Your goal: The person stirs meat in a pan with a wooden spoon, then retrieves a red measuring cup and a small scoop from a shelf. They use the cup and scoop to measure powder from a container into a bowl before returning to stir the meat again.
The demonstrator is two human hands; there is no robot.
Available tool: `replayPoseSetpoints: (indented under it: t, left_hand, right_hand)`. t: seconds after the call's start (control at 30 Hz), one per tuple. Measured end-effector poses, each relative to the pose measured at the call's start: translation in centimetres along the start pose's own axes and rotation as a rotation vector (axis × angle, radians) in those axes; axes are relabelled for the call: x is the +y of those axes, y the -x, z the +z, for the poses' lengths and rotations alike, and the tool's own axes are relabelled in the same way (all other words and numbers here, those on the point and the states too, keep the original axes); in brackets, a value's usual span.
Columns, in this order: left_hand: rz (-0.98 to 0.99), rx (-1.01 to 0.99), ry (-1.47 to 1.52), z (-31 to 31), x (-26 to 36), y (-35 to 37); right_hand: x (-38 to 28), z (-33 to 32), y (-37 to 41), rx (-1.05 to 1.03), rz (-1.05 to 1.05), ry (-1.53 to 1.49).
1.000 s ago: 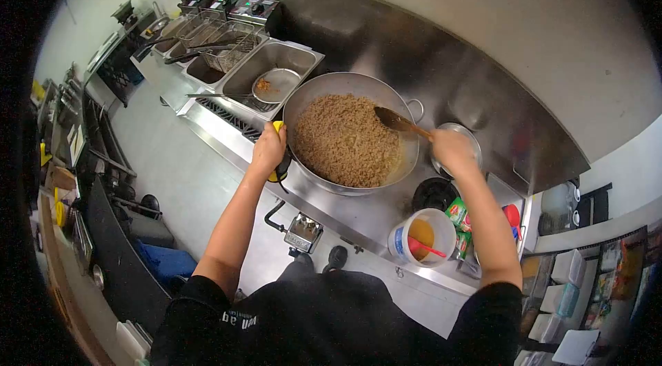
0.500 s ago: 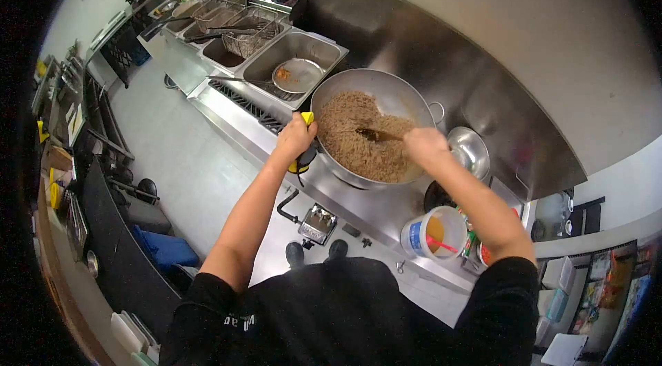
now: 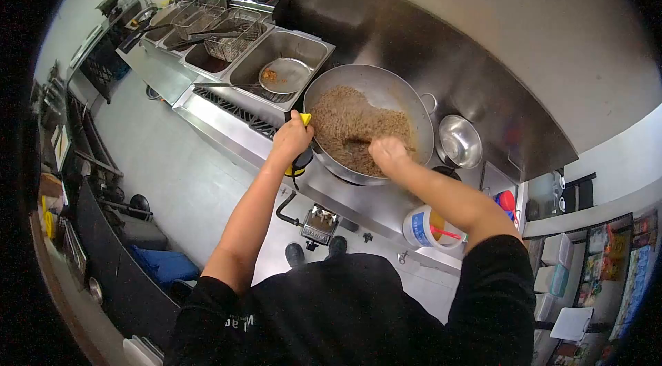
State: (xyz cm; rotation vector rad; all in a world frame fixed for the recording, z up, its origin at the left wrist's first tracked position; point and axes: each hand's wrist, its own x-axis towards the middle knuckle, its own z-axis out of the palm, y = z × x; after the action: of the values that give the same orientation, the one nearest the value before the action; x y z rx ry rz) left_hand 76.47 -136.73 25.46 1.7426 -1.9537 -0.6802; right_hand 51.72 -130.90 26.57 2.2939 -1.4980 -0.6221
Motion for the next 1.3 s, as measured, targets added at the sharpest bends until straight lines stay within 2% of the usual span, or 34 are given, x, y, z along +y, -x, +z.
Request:
replayPoseSetpoints:
  t: [0.03,0.17,0.23,0.3,0.47,0.53,0.57,0.63,0.7,0.83,0.93,1.0,1.03,1.1,1.23,1.3]
  left_hand:
    - [0.005,-0.004,-0.004,-0.2,0.0,-0.1]
    - [-0.005,-0.003,-0.012,-0.2,0.1,0.2]
    - [0.000,0.020,-0.009,-0.3,0.3,0.3]
    - [0.000,0.027,-0.008,-0.5,0.5,0.2]
    - [-0.010,-0.009,-0.027,-0.5,0.5,0.1]
    - [0.006,-0.002,-0.019,-0.4,0.4,0.0]
    - [0.015,0.003,-0.013,-0.3,0.3,-0.1]
    - [0.023,-0.004,-0.026,-0.5,0.2,-0.1]
    - [0.032,-0.016,-0.040,-0.4,0.0,-0.1]
    - [0.037,-0.030,-0.070,-0.1,-0.5,-0.7]
    - [0.037,-0.032,-0.084,0.0,-0.4,-0.4]
    - [0.043,0.020,-0.091,-0.3,0.1,0.0]
    - [0.038,0.016,-0.088,-0.1,0.2,0.1]
    - [0.015,0.079,-0.095,0.1,0.3,0.2]
    - [0.002,0.109,-0.062,0.5,0.3,0.1]
    - [0.030,0.136,-0.068,0.5,0.0,0.2]
  right_hand:
    - [0.2,1.3,-1.8,0.074,0.040,0.158]
    - [2.4,2.3,-5.4,-0.027,0.128,0.018]
    - [3.4,0.9,-4.5,-0.052,-0.048,-0.025]
    - [2.6,1.7,-3.0,-0.017,-0.053,0.027]
    - [2.0,-2.3,4.9,-0.103,-0.143,-0.120]
    - [2.7,-2.4,6.2,-0.282,-0.158,-0.053]
    - [3.2,-1.8,5.9,-0.281,-0.164,-0.051]
    - [4.0,0.5,4.4,-0.254,-0.009,-0.124]
    - [4.5,3.1,1.7,-0.241,-0.035,-0.080]
    - [5.7,7.0,-4.9,0.022,0.090,0.196]
    - [9.1,7.3,-6.5,0.107,0.116,0.182]
    - [11.2,7.1,-6.0,-0.051,0.072,0.076]
    - [11.5,6.4,-5.1,-0.055,0.067,0.077]
    - [11.4,5.0,-2.5,-0.179,-0.015,-0.120]
    - [8.6,0.7,2.0,-0.302,0.136,-0.193]
    - [8.0,-1.6,3.5,-0.402,0.027,-0.227]
